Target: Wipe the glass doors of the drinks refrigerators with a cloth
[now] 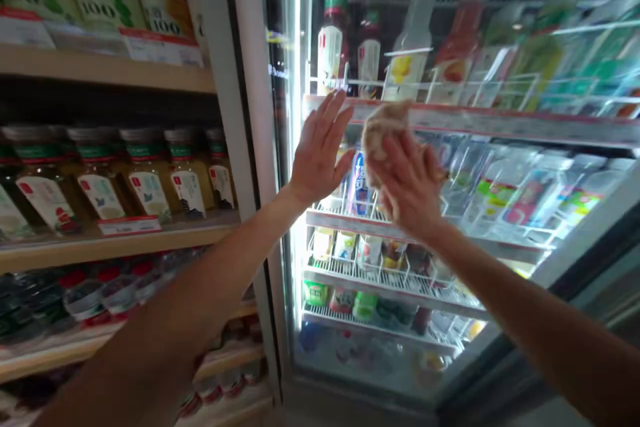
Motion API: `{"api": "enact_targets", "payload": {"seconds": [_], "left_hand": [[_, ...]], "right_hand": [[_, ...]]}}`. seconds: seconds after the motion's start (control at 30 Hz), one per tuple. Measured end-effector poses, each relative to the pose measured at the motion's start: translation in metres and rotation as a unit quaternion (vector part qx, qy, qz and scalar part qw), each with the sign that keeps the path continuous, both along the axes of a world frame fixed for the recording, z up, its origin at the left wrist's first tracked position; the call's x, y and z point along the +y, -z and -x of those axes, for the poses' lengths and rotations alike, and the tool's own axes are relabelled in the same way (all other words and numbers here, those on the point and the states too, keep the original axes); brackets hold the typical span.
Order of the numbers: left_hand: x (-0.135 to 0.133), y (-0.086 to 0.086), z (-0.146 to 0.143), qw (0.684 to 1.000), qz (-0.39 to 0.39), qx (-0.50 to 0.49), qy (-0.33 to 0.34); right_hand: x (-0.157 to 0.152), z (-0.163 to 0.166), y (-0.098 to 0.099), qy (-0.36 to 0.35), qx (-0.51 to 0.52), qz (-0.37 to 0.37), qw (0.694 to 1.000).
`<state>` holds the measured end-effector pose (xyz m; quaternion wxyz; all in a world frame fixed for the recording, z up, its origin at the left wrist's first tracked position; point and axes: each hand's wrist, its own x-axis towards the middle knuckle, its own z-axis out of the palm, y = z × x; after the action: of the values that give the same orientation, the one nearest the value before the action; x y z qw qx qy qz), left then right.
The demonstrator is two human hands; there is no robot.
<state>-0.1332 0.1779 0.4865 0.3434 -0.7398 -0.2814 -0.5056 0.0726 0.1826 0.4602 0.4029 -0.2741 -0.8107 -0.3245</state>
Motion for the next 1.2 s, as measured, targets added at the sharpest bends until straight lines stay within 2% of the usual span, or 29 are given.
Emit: {"api": "enact_targets", "payload": {"seconds": [0.07, 0.17, 0.23, 0.3, 0.37, 0.47, 0.53, 0.6, 0.67, 0.73, 0.8, 0.83, 0.87, 0.93, 1.0, 1.03, 1.1, 1.2], "left_hand": [[-0.009, 0.005, -0.022, 0.999, -0.03, -0.031, 0.028], [-0.015, 0.017, -0.067, 0.996, -0.007, -0.049, 0.073], [-0.009, 0.023, -0.092, 0.994, -0.004, -0.091, 0.063], [0.002, 0.02, -0.1, 0.991, -0.034, -0.126, 0.02], [0.013, 0.007, -0.085, 0.991, -0.08, -0.105, -0.036], [0.024, -0.031, -0.041, 0.978, -0.137, -0.101, -0.12], [0.027, -0.056, -0.025, 0.952, -0.154, -0.206, -0.165], [0.028, -0.068, -0.039, 0.932, -0.158, -0.27, -0.185], [0.029, -0.067, -0.077, 0.95, -0.165, -0.205, -0.17], [0.029, -0.063, -0.116, 0.976, -0.178, -0.014, -0.125], [0.029, -0.066, -0.131, 0.965, -0.184, 0.167, -0.085], [0.029, -0.071, -0.127, 0.959, -0.183, 0.196, -0.087], [0.028, -0.078, -0.117, 0.962, -0.182, 0.174, -0.107], [0.027, -0.092, -0.094, 0.968, -0.17, -0.005, -0.184], [0.028, -0.098, -0.084, 0.947, -0.166, -0.158, -0.226], [0.029, -0.096, -0.088, 0.942, -0.168, -0.181, -0.226], [0.032, -0.087, -0.107, 0.959, -0.173, -0.112, -0.195], [0.034, -0.084, -0.119, 0.972, -0.144, 0.108, -0.152]], "right_hand": [[0.006, 0.016, 0.016, 0.01, 0.003, -0.06, 0.998], [0.013, 0.016, 0.024, 0.007, 0.004, -0.108, 0.994], [0.014, -0.005, 0.023, -0.018, -0.019, -0.126, 0.992], [0.014, -0.039, 0.016, -0.03, -0.017, -0.146, 0.989], [0.016, -0.082, 0.005, -0.005, 0.031, -0.165, 0.986], [0.024, -0.143, -0.015, 0.075, 0.126, -0.202, 0.968], [0.03, -0.171, -0.024, 0.118, 0.165, -0.219, 0.954], [0.034, -0.185, -0.027, 0.143, 0.185, -0.218, 0.947], [0.037, -0.189, -0.026, 0.153, 0.184, -0.208, 0.948], [0.037, -0.187, -0.023, 0.148, 0.181, -0.209, 0.95], [0.036, -0.187, -0.021, 0.135, 0.176, -0.21, 0.952], [0.035, -0.187, -0.02, 0.129, 0.176, -0.212, 0.953], [0.035, -0.187, -0.02, 0.123, 0.175, -0.212, 0.954], [0.035, -0.188, -0.02, 0.114, 0.175, -0.209, 0.955], [0.035, -0.188, -0.021, 0.109, 0.179, -0.203, 0.956], [0.035, -0.188, -0.021, 0.107, 0.182, -0.2, 0.957], [0.036, -0.187, -0.02, 0.099, 0.185, -0.196, 0.958], [0.036, -0.187, -0.017, 0.085, 0.18, -0.201, 0.959]]}}
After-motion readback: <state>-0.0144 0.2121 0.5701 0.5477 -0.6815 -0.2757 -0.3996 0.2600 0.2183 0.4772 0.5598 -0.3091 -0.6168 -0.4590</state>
